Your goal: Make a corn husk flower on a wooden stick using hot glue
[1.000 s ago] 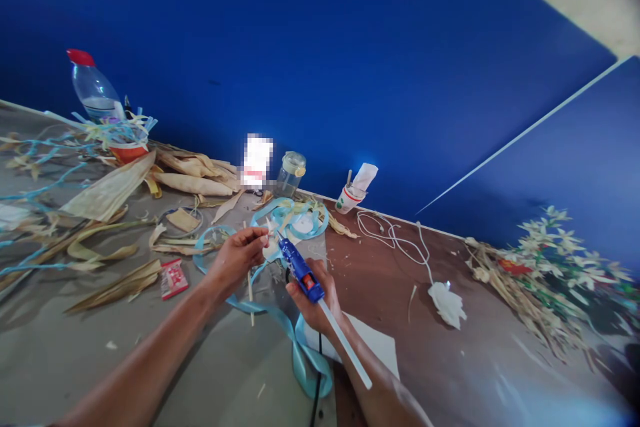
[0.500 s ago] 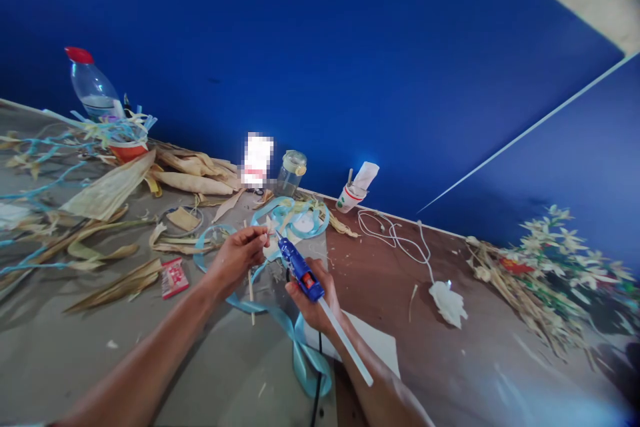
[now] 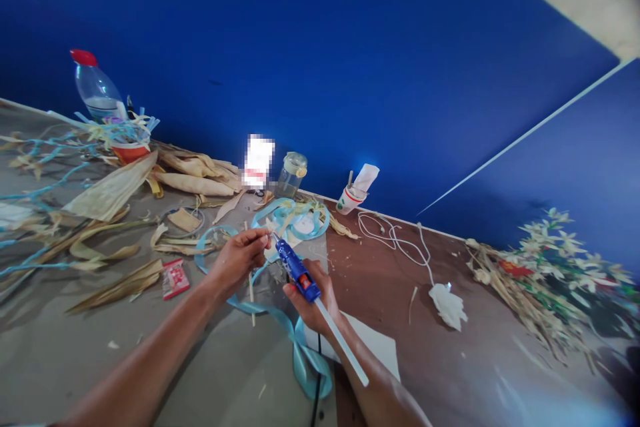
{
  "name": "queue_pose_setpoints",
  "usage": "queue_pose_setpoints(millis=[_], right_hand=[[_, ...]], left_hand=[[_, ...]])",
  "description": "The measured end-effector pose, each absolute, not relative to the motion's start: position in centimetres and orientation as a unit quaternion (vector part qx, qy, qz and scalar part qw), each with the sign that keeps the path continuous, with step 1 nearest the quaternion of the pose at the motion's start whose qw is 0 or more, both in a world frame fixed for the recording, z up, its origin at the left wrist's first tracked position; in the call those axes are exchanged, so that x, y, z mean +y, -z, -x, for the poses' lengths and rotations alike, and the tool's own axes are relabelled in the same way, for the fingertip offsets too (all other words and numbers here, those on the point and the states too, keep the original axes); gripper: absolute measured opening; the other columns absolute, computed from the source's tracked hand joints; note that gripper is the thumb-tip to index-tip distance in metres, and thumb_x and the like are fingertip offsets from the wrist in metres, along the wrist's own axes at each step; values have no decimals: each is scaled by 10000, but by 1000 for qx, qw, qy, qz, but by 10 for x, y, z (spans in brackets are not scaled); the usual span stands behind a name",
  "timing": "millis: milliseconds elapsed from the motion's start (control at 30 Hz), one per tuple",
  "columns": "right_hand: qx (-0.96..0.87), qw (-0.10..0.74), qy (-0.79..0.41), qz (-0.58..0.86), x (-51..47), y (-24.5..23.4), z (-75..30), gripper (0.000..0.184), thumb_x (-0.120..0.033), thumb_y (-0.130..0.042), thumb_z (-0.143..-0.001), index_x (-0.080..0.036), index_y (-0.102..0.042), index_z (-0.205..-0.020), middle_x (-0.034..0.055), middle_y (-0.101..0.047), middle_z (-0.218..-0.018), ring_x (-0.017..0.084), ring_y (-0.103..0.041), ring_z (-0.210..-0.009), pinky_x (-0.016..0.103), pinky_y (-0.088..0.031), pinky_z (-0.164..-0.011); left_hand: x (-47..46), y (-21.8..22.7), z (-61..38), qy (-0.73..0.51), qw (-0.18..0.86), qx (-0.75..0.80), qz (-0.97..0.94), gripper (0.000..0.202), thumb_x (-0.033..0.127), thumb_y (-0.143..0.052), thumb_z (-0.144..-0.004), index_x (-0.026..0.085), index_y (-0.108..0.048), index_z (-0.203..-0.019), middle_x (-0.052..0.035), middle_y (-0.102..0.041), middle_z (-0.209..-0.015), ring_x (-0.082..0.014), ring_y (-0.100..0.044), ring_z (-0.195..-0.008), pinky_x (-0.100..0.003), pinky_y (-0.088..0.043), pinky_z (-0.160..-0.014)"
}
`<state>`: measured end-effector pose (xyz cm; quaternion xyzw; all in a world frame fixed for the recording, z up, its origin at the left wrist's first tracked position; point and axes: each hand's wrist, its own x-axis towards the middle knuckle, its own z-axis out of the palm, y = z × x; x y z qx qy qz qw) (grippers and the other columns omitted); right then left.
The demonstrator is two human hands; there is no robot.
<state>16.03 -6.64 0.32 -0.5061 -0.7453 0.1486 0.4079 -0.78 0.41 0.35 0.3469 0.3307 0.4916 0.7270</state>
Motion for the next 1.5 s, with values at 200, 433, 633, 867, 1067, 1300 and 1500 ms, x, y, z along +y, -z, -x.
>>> queue_pose_setpoints(millis=[200,433,633,867,1067,1300,1500], right_hand=[[-743,401,-149,515,-67,-4,-160,201,-379,-538,-798,-207,-478,-714,10,-522,-666,163,-501,-648,287,-412,-635],[-749,403,-142,506,-67,-1,-160,231,-414,-524,-803,-206,-474,-716,5,-503,-639,163,-485,-629,294,-410,-633],[-746,417,-138,500,-66,4,-165,217,-405,-541,-797,-202,-504,-729,20,-544,-672,165,-508,-635,297,-424,-640],[-743,411,-141,509,-67,1,-161,229,-420,-530,-794,-210,-490,-711,18,-526,-637,178,-498,-630,306,-415,-622],[-748,417,-133,498,-67,2,-162,223,-415,-526,-797,-211,-485,-716,14,-522,-642,174,-501,-625,303,-414,-621],[-755,410,-136,494,-67,-2,-160,251,-428,-528,-809,-207,-485,-698,9,-514,-620,166,-501,-609,305,-429,-620],[-731,425,-154,511,-70,0,-168,194,-387,-570,-793,-197,-530,-784,30,-562,-708,176,-540,-679,298,-445,-638]], left_hand=[[3,-7,8,-493,726,342,-335,269,273,-757,-622,110,-657,-811,14,-546,-640,-7,-363,-425,-166,-274,-424],[3,-5,8,-492,730,339,-332,233,256,-744,-643,116,-657,-808,10,-552,-653,-11,-371,-441,-168,-283,-434],[4,-4,9,-488,729,330,-349,232,267,-729,-661,113,-651,-815,14,-547,-651,-1,-315,-415,-170,-255,-418],[5,-3,8,-488,726,331,-354,234,277,-733,-651,121,-659,-810,17,-549,-641,-25,-347,-432,-181,-280,-429],[6,-1,9,-486,728,329,-355,230,277,-731,-653,119,-660,-805,12,-555,-652,-14,-335,-427,-173,-270,-423],[6,-3,9,-488,721,345,-350,235,273,-742,-640,117,-657,-795,9,-553,-635,-30,-369,-439,-182,-281,-430],[5,-3,11,-479,714,341,-381,241,309,-716,-656,123,-641,-789,18,-537,-653,-20,-319,-423,-188,-262,-425]])
